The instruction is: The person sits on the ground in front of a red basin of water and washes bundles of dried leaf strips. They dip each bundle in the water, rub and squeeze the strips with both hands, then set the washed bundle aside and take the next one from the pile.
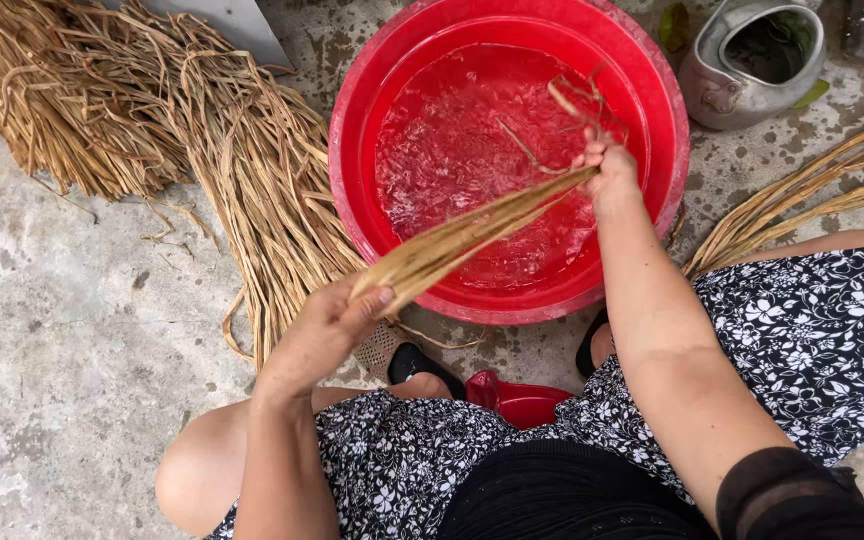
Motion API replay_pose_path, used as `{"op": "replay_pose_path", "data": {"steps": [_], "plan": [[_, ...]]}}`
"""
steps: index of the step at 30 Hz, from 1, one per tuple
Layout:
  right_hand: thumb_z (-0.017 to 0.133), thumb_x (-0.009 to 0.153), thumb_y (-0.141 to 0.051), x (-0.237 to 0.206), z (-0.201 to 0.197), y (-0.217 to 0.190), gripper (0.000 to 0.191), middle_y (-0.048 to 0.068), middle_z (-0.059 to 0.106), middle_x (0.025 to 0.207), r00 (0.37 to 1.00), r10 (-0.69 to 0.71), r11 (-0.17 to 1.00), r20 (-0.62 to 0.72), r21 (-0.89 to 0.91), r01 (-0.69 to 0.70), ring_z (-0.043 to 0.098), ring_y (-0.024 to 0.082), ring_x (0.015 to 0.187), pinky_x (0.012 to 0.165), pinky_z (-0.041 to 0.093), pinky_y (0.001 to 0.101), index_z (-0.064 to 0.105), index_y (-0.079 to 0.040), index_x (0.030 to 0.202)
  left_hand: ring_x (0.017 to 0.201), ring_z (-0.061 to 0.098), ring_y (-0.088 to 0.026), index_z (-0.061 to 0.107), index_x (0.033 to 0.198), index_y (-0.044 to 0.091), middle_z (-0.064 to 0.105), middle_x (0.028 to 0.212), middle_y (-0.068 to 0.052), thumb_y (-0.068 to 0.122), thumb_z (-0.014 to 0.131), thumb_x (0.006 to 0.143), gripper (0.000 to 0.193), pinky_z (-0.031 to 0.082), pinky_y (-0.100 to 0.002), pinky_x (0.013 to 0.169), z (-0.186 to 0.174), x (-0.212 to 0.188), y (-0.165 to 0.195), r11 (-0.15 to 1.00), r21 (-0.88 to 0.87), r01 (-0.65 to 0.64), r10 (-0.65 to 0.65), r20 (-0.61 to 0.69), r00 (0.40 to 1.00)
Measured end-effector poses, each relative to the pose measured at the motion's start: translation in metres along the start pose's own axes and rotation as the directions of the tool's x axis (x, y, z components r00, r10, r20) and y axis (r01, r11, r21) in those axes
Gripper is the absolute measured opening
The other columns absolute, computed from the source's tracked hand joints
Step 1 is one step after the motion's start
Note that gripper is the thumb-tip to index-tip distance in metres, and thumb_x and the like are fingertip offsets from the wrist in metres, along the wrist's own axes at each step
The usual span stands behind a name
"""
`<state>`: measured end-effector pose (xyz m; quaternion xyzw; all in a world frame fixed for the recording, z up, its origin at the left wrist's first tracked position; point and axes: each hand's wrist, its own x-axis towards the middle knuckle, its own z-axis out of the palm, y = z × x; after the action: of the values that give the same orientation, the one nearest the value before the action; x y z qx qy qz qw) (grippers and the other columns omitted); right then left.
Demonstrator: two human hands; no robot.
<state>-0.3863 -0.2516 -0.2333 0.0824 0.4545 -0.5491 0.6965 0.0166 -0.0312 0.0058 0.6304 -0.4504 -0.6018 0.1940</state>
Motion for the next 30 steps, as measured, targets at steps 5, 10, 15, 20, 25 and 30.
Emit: {"op": "replay_pose_path", "data": {"steps": [5, 10, 15, 20, 25, 30], "plan": [[0.048, 0.083, -0.073, -0.061, 0.040, 0.037, 0.093, 0.024, 0.055, 0.124, 0.971, -0.096, 0.979, 0.219, -0.158, 0.132, 0.061, 0.034, 0.106, 0.084, 0.059, 0.0475, 0.045, 0.003, 0.137, 0.058, 0.044, -0.009, 0.066, 0.106, 0.002, 0.058, 0.072, 0.001, 0.025, 0.057, 0.108, 0.024, 0.036, -0.024, 0.053, -0.011, 0.046, -0.039, 0.951, -0.246, -0.188, 0.158, -0.136, 0.978], [0.066, 0.083, -0.062, -0.123, 0.076, 0.155, 0.089, 0.028, 0.059, 0.135, 0.750, 0.392, 0.888, 0.533, -0.433, -0.156, 0.070, 0.034, 0.117, 0.095, 0.064, 0.0447, 0.039, -0.005, 0.145, 0.058, 0.054, -0.018, 0.068, 0.108, 0.002, 0.061, 0.075, -0.008, 0.035, 0.055, 0.105, 0.035, 0.043, -0.036, 0.051, 0.051, 0.130, -0.079, 0.997, -0.076, 0.030, -0.050, -0.275, 0.960], [0.069, 0.093, -0.010, -0.086, 0.046, 0.186, 0.035, 0.015, 0.073, 0.089, 0.923, 0.338, 0.847, 0.182, -0.486, -0.214, 0.071, 0.019, 0.069, 0.060, 0.063, 0.0282, 0.061, 0.001, 0.125, 0.081, 0.073, -0.033, 0.069, 0.102, 0.001, 0.073, 0.085, -0.021, 0.053, 0.041, 0.104, 0.059, 0.058, -0.048, 0.075, 0.126, 0.146, -0.089, 0.966, 0.250, 0.067, -0.056, -0.054, 0.997], [0.055, 0.081, 0.014, -0.004, -0.010, 0.101, 0.045, 0.005, 0.067, 0.083, 0.971, 0.145, 0.934, 0.188, -0.350, -0.072, 0.058, 0.014, 0.053, 0.051, 0.056, 0.0288, 0.068, -0.001, 0.122, 0.082, 0.069, -0.031, 0.069, 0.107, 0.000, 0.070, 0.085, -0.019, 0.059, 0.037, 0.105, 0.068, 0.056, -0.046, 0.077, 0.164, 0.102, -0.059, 0.977, 0.207, -0.046, -0.001, 0.225, 0.974], [0.057, 0.088, -0.035, 0.011, -0.026, 0.016, 0.054, 0.018, 0.062, 0.111, 0.985, -0.132, 0.963, -0.108, -0.252, 0.101, 0.065, 0.029, 0.090, 0.081, 0.055, 0.0447, 0.049, 0.000, 0.129, 0.084, 0.063, -0.016, 0.069, 0.118, 0.003, 0.069, 0.089, -0.005, 0.047, 0.057, 0.100, 0.049, 0.052, -0.034, 0.076, 0.121, 0.096, -0.047, 0.973, -0.094, -0.213, 0.225, 0.161, 0.961], [0.056, 0.077, -0.082, -0.052, 0.025, 0.051, 0.103, 0.029, 0.057, 0.143, 0.991, -0.057, 0.947, 0.121, -0.308, 0.092, 0.062, 0.042, 0.130, 0.110, 0.048, 0.0583, 0.036, -0.003, 0.139, 0.074, 0.058, -0.009, 0.068, 0.120, 0.001, 0.069, 0.087, -0.005, 0.030, 0.061, 0.102, 0.035, 0.050, -0.025, 0.068, 0.087, 0.140, -0.055, 0.894, -0.307, -0.327, 0.293, -0.150, 0.944]]}}
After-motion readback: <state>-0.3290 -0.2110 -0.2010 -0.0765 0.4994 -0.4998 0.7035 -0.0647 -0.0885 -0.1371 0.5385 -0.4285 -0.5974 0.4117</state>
